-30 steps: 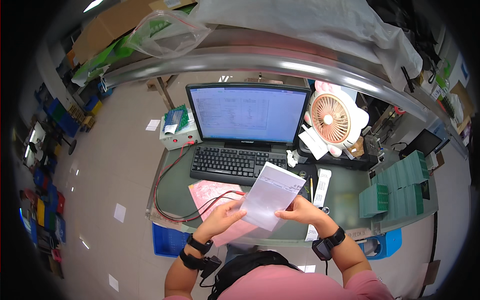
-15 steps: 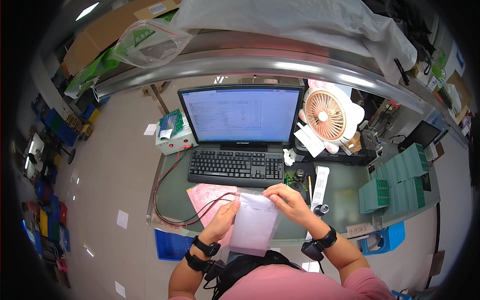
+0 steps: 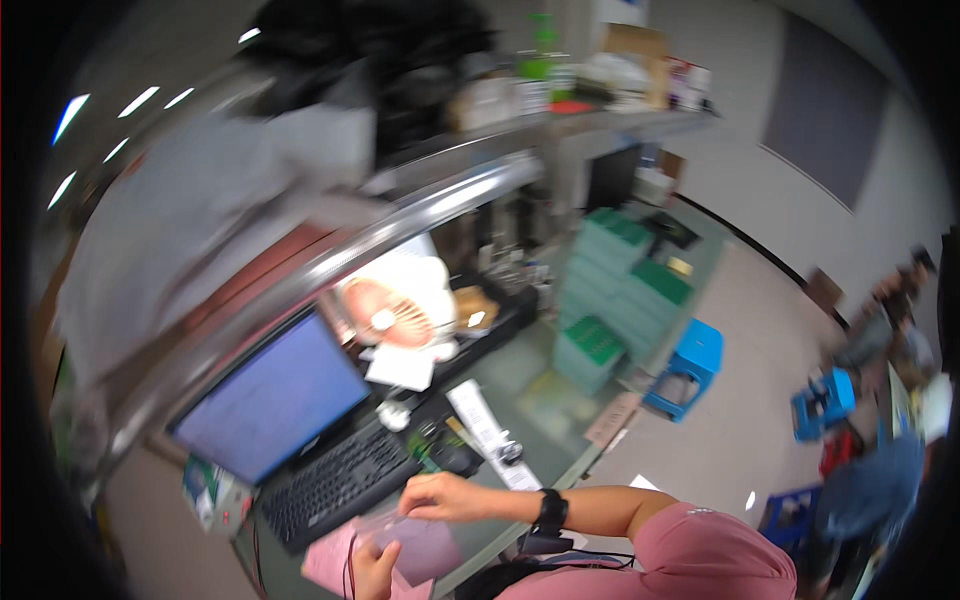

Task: Testing circuit board components with a multimeter and marking progress.

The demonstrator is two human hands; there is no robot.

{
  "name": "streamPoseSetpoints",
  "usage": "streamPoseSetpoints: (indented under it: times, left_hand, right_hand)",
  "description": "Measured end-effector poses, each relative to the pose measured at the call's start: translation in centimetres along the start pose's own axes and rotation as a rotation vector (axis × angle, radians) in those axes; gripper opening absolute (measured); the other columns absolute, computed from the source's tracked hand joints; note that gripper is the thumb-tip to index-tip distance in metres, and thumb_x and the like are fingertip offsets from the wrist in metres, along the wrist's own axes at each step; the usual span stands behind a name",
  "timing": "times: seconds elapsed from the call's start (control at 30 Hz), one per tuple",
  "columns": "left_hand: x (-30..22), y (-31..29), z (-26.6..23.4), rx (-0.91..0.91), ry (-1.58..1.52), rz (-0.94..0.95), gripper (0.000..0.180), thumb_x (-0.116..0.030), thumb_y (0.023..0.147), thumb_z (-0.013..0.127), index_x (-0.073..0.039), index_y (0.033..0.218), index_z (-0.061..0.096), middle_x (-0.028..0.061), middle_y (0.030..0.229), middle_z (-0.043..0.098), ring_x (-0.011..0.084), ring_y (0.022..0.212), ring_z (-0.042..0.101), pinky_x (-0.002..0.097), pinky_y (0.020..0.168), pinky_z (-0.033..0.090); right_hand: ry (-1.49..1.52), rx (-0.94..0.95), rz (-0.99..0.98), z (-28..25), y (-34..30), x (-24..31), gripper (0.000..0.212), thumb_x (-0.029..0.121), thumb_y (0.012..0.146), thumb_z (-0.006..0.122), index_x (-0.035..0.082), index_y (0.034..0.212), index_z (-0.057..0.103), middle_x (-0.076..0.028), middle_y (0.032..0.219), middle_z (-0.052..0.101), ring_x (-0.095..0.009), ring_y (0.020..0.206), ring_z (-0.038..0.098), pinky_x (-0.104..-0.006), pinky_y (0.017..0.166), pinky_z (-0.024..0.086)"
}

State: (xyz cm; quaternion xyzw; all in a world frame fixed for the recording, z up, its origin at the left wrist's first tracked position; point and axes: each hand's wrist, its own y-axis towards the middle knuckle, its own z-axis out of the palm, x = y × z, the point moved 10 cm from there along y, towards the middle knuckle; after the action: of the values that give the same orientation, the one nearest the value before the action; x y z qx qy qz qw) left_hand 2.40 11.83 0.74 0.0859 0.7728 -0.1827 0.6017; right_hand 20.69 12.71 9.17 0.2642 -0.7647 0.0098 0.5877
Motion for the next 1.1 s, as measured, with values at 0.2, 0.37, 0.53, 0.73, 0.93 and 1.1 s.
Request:
streamPoseSetpoints:
  times: [0.2,0.37,0.53,0.73,0.93,1.1]
  left_hand:
    - [-5.0,2.1,6.6,0.226,0.72,0.116,0.03,-0.021,0.093,0.056,0.003,0.111,0.061,0.0192,0.106,0.06,0.027,0.091,0.054,0.0383,0.081,0.044]
    - [-7.0,4.4,9.6,0.13,-0.109,0.028,0.04,-0.012,0.089,0.063,-0.008,0.127,0.051,0.0042,0.095,0.056,0.0157,0.081,0.055,0.0291,0.07,0.047]
    - [-15.5,2.4,18.6,0.496,0.589,0.753,0.024,-0.002,0.084,0.066,-0.002,0.108,0.063,0.0077,0.085,0.062,0.0188,0.08,0.059,0.029,0.072,0.047]
    - [-14.5,2.8,23.2,0.674,0.505,0.618,0.007,-0.002,0.083,0.068,0.001,0.088,0.065,0.0136,0.076,0.06,0.0241,0.067,0.058,0.0347,0.065,0.047]
    - [-14.6,2.9,24.4,0.715,0.568,0.675,0.008,-0.006,0.088,0.064,0.003,0.088,0.063,0.012,0.076,0.061,0.0216,0.07,0.057,0.0323,0.067,0.047]
    - [-14.0,2.7,25.6,0.75,0.512,0.692,0.009,-0.001,0.081,0.07,0.001,0.087,0.064,0.0144,0.078,0.061,0.0238,0.071,0.058,0.0323,0.068,0.047]
  right_hand:
    - [0.218,-0.294,0.348,-7.0,-7.2,-3.2,0.014,0.016,0.085,0.066,0.004,0.091,0.062,0.0,0.076,0.062,-0.008,0.07,0.058,-0.0233,0.065,0.047]
    - [0.052,-0.491,0.241,-9.7,-11.8,-2.7,0.015,0.018,0.078,0.068,0.004,0.082,0.062,-0.003,0.072,0.063,-0.011,0.065,0.059,-0.0283,0.059,0.045]
    - [-0.424,-0.427,0.129,-8.9,-14.8,-0.3,0.032,0.046,0.083,0.064,0.014,0.081,0.063,-0.008,0.08,0.062,-0.03,0.078,0.062,-0.0441,0.064,0.047]
    - [-0.474,-0.544,0.173,-9.6,-18.3,0.3,0.028,0.039,0.082,0.065,0.011,0.081,0.063,-0.01,0.079,0.062,-0.031,0.073,0.06,-0.0436,0.061,0.046]
    - [-0.395,-0.641,0.263,-11.5,-21.2,2.4,0.022,0.03,0.082,0.065,0.008,0.082,0.062,-0.011,0.08,0.062,-0.031,0.073,0.061,-0.0421,0.061,0.045]
    - [-0.403,-0.594,0.243,-10.7,-20.4,2.4,0.022,0.034,0.086,0.063,0.012,0.081,0.064,-0.01,0.079,0.063,-0.03,0.072,0.062,-0.0409,0.06,0.046]
